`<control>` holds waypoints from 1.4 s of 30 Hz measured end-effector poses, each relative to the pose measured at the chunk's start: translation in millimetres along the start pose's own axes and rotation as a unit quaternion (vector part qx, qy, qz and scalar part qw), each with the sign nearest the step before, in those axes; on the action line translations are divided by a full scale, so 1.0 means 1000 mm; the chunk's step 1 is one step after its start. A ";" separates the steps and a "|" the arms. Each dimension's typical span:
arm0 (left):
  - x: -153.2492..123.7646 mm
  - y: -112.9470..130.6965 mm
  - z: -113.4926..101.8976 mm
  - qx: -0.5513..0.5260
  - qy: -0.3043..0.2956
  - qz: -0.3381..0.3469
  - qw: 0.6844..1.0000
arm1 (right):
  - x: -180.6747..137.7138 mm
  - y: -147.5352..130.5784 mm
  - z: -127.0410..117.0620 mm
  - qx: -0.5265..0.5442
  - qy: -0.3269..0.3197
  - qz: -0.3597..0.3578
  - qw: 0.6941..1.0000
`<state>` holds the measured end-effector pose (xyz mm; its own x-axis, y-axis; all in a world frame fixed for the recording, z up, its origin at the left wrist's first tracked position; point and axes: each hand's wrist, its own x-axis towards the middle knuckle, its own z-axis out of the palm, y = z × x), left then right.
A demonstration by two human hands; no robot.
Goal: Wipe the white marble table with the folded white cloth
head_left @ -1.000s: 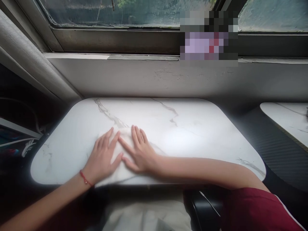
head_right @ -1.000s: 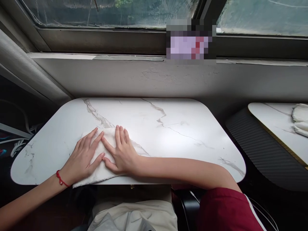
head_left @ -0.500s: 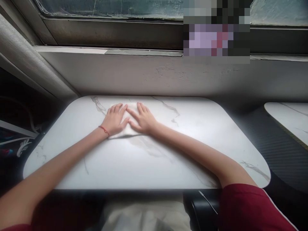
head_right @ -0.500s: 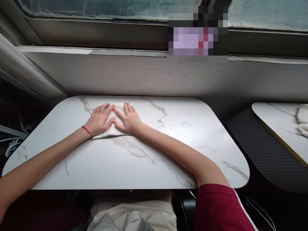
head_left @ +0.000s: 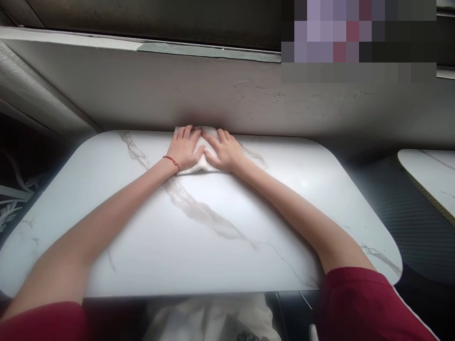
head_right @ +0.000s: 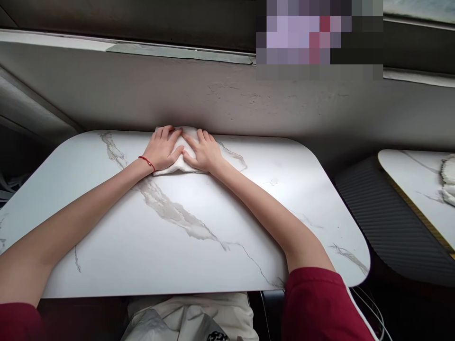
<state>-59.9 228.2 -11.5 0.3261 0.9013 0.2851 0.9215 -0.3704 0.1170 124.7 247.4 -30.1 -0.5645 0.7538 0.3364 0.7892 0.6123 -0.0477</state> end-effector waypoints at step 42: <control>-0.144 0.187 -0.011 0.015 -0.020 0.143 0.989 | -0.261 -0.029 -0.086 0.042 0.032 0.018 0.998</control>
<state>62.7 26.7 -20.4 0.5820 0.7692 0.2639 0.7959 -0.6054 0.0092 269.9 12.5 -35.9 -0.5167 0.7606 0.3931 0.7840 0.6048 -0.1397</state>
